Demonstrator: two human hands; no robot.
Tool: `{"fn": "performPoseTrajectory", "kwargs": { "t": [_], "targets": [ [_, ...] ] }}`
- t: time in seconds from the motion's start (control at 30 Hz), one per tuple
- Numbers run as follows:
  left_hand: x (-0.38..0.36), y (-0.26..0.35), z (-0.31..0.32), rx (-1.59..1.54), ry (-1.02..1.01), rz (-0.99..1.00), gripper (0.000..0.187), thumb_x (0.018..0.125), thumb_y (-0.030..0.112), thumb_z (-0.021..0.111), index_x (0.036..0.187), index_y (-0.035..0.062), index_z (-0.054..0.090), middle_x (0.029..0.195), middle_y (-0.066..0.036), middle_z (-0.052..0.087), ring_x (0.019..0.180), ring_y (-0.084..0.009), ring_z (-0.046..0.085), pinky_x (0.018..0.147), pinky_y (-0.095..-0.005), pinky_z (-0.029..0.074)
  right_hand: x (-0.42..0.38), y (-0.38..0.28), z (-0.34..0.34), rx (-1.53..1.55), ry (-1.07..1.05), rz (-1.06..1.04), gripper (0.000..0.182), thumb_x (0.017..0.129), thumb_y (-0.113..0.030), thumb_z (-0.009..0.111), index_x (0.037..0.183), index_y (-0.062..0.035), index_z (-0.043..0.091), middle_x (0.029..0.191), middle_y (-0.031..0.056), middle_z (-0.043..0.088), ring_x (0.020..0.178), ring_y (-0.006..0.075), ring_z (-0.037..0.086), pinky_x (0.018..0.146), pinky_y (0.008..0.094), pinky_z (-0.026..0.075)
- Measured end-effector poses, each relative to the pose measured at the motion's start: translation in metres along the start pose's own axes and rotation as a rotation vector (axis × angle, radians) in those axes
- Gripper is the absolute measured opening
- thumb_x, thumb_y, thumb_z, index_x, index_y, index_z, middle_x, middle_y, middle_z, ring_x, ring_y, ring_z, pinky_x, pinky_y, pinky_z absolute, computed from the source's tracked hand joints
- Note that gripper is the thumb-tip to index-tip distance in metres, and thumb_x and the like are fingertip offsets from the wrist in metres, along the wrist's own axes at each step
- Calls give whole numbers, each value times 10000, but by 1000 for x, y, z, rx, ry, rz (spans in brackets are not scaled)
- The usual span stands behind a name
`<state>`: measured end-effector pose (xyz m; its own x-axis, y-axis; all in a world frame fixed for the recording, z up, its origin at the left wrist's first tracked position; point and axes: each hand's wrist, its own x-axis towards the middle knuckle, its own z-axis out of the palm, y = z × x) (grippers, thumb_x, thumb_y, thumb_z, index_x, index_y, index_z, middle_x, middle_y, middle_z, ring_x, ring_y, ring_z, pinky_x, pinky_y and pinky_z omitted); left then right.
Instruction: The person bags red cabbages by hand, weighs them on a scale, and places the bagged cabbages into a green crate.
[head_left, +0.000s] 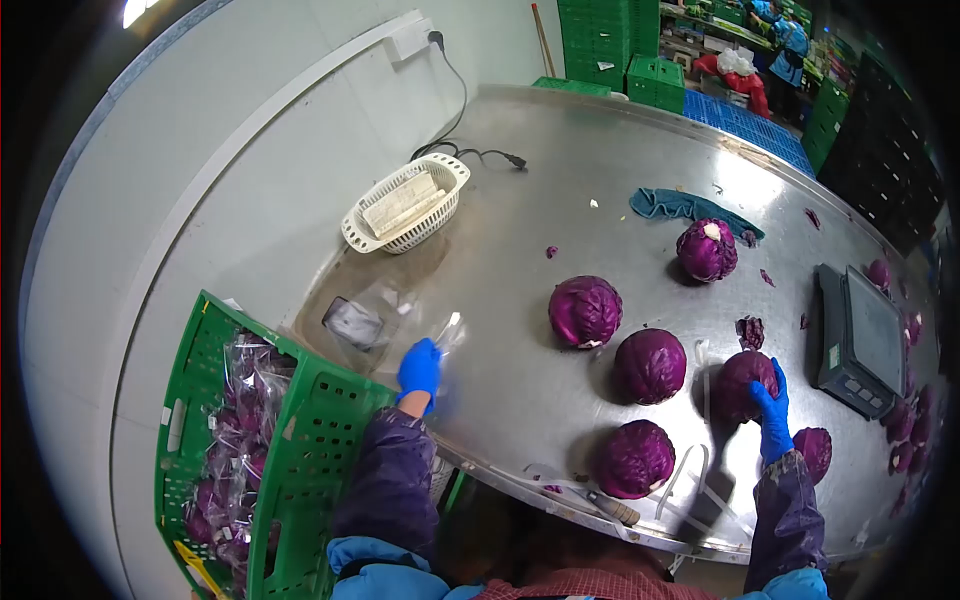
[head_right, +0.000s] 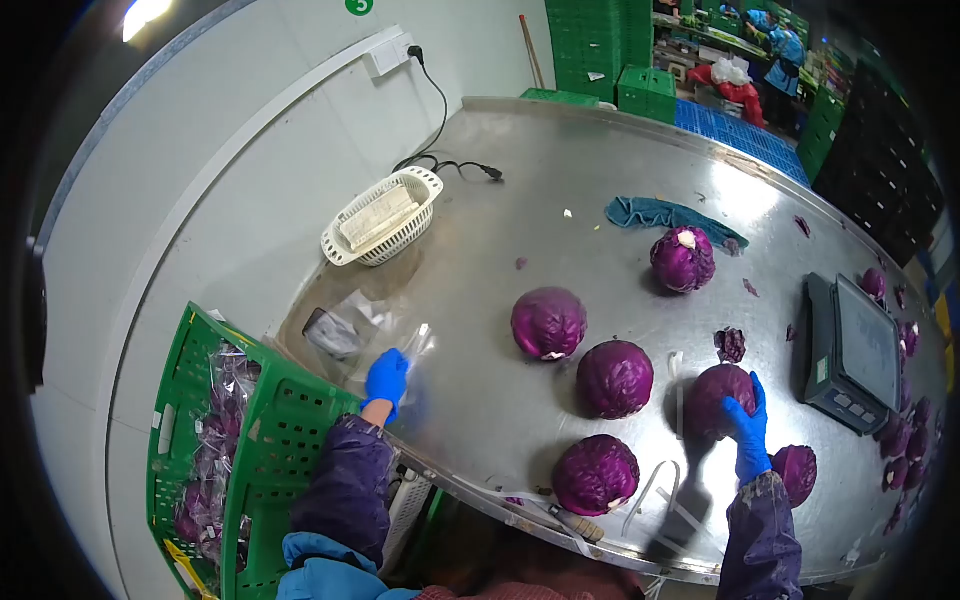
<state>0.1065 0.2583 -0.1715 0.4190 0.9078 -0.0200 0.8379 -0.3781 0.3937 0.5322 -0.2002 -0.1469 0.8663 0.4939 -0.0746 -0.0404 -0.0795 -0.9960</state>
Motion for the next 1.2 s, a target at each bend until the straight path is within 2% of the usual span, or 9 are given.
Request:
{"fn": "performPoseTrajectory", "kwargs": {
  "t": [0.13, 0.3, 0.37, 0.6, 0.8, 0.9, 0.97, 1.0, 1.2],
  "targets": [
    [-16, 47, 19, -359, -204, 88, 326, 762, 327, 636, 935, 59, 569, 1017, -165, 556, 884, -317, 556, 733, -421, 458, -26, -46, 18, 182, 109, 353, 696, 735, -286, 693, 1317, -103, 356, 1264, 110, 442, 1100, 260, 494, 904, 376, 436],
    [-46, 66, -7, -355, -199, 200, 482, 708, 347, 698, 1040, 35, 542, 1022, -176, 531, 895, -316, 539, 763, -421, 446, -51, -61, 10, 583, -32, 346, 697, 784, -455, 597, 1330, -113, 328, 1307, 139, 403, 1166, 286, 448, 937, 489, 409],
    [-55, 69, -15, -192, 134, 212, 491, 679, 352, 718, 1022, 52, 536, 1005, -157, 523, 907, -332, 527, 749, -427, 452, -72, -91, 26, 747, -116, 320, 726, 789, -494, 580, 1341, -103, 316, 1343, 126, 379, 1218, 281, 396, 1015, 464, 323],
    [-70, 37, 5, 84, -106, 218, 349, 669, 329, 721, 896, 108, 574, 929, -115, 552, 881, -330, 541, 695, -427, 451, -121, -124, 79, 868, -234, 248, 682, 837, -484, 514, 1340, -78, 297, 1345, 132, 364, 1231, 287, 373, 1020, 469, 314],
    [-48, 53, -28, -242, -195, 153, 134, 737, 253, 636, 745, 119, 639, 773, -127, 616, 697, -327, 599, 612, -452, 453, -155, -132, 126, 774, -384, 339, 717, 802, -462, 574, 1330, -57, 305, 1321, 129, 395, 1216, 277, 390, 1017, 446, 321],
    [-52, 77, -44, -848, -103, -50, 111, 757, 214, 577, 795, 136, 646, 803, -141, 628, 725, -331, 609, 603, -435, 468, -169, -139, 148, 726, -447, 388, 740, 783, -439, 607, 1334, -52, 300, 1323, 133, 394, 1202, 283, 408, 1001, 455, 341],
    [-71, 67, -20, 245, -162, 586, 144, 805, 207, 545, 855, 140, 663, 837, -108, 637, 734, -294, 597, 616, -378, 482, -175, -144, 165, 771, -510, 489, 755, 767, -411, 636, 1334, -45, 297, 1308, 138, 411, 1198, 285, 413, 1001, 457, 344],
    [-87, 78, -33, 114, -327, 572, 125, 765, 125, 517, 788, 80, 631, 839, -129, 625, 745, -328, 603, 597, -384, 495, -179, -145, 175, 798, -562, 459, 734, 775, -397, 630, 1329, -42, 306, 1297, 138, 421, 1191, 283, 421, 999, 454, 348],
    [-116, 113, -45, -114, -53, 645, 164, 835, 147, 481, 911, 31, 569, 925, -128, 586, 813, -269, 583, 691, -352, 467, -192, -156, 245, 899, -831, 688, 544, 854, -341, 550, 1292, -78, 364, 1264, 86, 458, 1122, 202, 485, 964, 380, 390]
  ]
}}
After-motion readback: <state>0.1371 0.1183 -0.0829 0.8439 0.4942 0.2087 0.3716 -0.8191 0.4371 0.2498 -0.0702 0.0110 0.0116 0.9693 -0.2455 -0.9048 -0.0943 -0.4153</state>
